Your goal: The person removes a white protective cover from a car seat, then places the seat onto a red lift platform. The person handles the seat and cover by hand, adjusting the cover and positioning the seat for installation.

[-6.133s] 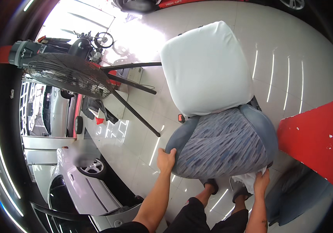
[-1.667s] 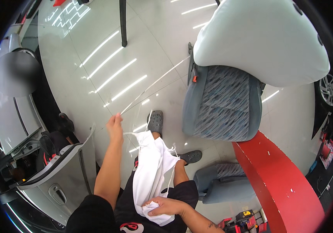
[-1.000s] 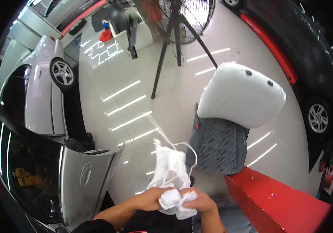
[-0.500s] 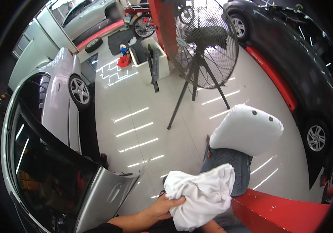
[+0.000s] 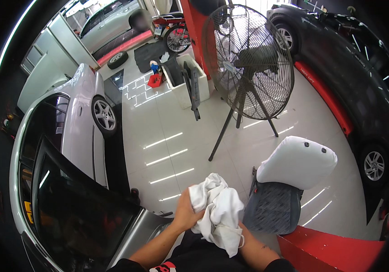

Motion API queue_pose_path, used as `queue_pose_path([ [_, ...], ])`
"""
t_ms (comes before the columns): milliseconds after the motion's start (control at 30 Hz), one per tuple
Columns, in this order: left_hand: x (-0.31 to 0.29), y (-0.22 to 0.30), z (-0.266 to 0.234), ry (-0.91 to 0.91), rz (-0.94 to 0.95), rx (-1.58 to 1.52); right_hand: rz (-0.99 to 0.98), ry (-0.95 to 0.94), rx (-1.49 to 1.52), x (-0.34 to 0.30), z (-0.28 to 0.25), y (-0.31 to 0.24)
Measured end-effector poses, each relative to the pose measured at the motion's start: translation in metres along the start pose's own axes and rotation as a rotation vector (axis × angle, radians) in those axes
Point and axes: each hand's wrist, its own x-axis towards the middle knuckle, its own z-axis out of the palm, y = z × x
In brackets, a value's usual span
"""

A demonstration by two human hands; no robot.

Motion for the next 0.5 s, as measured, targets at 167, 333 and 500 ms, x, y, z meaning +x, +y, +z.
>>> queue_pose_path([
  [167,0.05,0.016,-0.023,-0.507,0.013,-0.353,0.032,-0.018,-0.055,0.03,0.025,-0.038],
  [333,0.116,0.033,-0.015,-0.475,0.032,-0.216,0.074,-0.04,-0.147,0.085,0.04,-0.094],
  [500,0.198,0.024,0.002,-0.333,-0.012,-0.204,0.122,-0.058,-0.23,0.135,0.061,-0.147],
])
